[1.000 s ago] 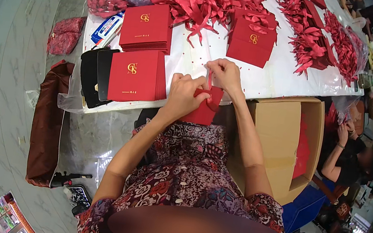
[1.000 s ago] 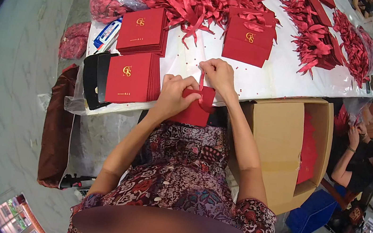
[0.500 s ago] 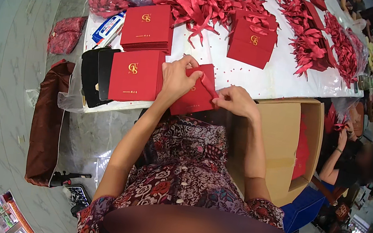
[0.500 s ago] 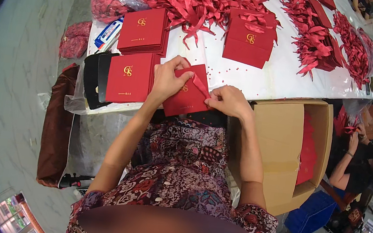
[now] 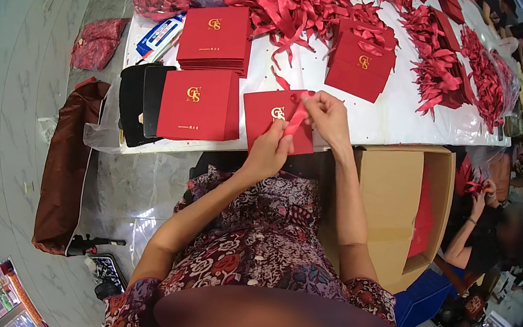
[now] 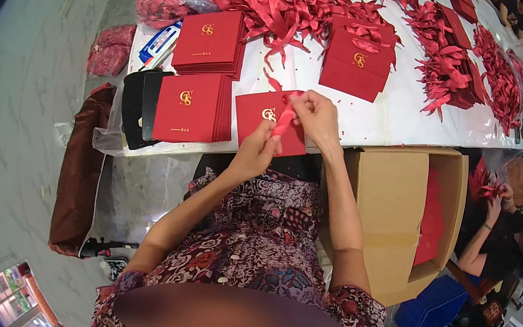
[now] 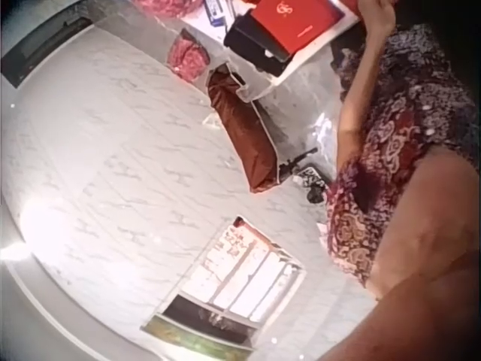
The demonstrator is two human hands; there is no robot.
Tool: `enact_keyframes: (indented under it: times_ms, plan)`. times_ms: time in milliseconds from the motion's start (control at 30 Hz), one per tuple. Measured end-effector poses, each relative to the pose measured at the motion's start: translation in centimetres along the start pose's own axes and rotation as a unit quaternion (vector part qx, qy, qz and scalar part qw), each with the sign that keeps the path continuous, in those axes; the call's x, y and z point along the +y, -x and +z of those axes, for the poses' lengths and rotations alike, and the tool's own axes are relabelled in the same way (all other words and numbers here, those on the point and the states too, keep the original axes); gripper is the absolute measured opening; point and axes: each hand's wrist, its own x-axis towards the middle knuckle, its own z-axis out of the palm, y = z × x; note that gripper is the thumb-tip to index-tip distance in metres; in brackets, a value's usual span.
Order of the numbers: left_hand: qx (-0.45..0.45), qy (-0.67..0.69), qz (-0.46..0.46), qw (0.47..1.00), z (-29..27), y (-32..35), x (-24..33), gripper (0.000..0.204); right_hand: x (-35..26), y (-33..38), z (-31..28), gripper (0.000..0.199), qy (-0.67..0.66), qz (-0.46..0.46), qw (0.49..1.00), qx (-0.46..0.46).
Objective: Assembling and finishing small red gift boxes by threading and tying ribbons into the pre-cut holes.
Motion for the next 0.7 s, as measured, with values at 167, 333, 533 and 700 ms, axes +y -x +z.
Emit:
enact_keyframes:
  times_ms: [167,333,533,700]
  plan:
    - [0.013,-0.059,-0.077,0.995,-1.9,0.5,0.6,0.013,1.4,0.7,-1.9,0.015,0.287,-0.028,0.95,0.121]
    - [0.038,-0.089,-0.04,0.994,-3.4,-0.4,-2.4,0.011,-2.1,2.7,-0.3,0.023,0.268,-0.216,0.932,0.112]
    - [0.053,0.104,-0.094,0.989,-2.9,-1.3,-1.5,0.01,-1.8,3.6,2.5,0.026,0.175,-0.27,0.941,-0.103]
    - [0.081,-0.039,-0.053,0.995,-3.3,-0.6,0.3,0.018,-0.1,3.2,2.9,0.016,0.195,-0.193,0.956,-0.105]
